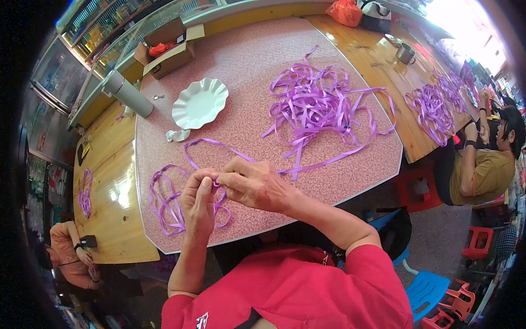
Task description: The recorder is braiding and knotting purple plastic ribbons at a workstation.
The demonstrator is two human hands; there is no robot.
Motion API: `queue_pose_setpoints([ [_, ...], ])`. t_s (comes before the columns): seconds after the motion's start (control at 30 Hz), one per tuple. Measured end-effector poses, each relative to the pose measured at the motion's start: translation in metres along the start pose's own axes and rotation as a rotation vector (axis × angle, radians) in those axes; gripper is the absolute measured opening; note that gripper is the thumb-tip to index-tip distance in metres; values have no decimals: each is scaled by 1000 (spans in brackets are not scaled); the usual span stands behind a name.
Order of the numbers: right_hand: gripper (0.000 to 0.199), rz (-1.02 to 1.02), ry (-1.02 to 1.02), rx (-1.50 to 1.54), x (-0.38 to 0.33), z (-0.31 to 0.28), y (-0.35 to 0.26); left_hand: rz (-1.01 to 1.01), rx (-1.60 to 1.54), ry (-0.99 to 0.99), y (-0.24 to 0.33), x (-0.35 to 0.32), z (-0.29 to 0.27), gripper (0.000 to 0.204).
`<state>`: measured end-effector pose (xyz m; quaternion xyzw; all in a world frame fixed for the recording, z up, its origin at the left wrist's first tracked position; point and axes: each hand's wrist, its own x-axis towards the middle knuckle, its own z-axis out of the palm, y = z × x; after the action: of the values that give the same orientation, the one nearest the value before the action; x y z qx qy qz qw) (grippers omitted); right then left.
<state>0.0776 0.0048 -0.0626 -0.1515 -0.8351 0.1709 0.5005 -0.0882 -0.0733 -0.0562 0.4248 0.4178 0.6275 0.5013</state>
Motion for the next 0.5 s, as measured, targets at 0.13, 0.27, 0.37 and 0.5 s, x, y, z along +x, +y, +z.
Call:
queue_pose_setpoints([
  [0.13,33,14,-10,-11,-1,0,3,32,-1,12,-1,-4,4,11],
  [0.27,29,60,1,15,2,0,-1,54,-34,43,-7,-5,7,13],
  [0.37,22,77,49,82,6,3,-6,107,-32,74,-12,-4,7,12],
  [0.5,12,438,73,305,7,5,-20,140,-37,109,-18,-5,9,11],
])
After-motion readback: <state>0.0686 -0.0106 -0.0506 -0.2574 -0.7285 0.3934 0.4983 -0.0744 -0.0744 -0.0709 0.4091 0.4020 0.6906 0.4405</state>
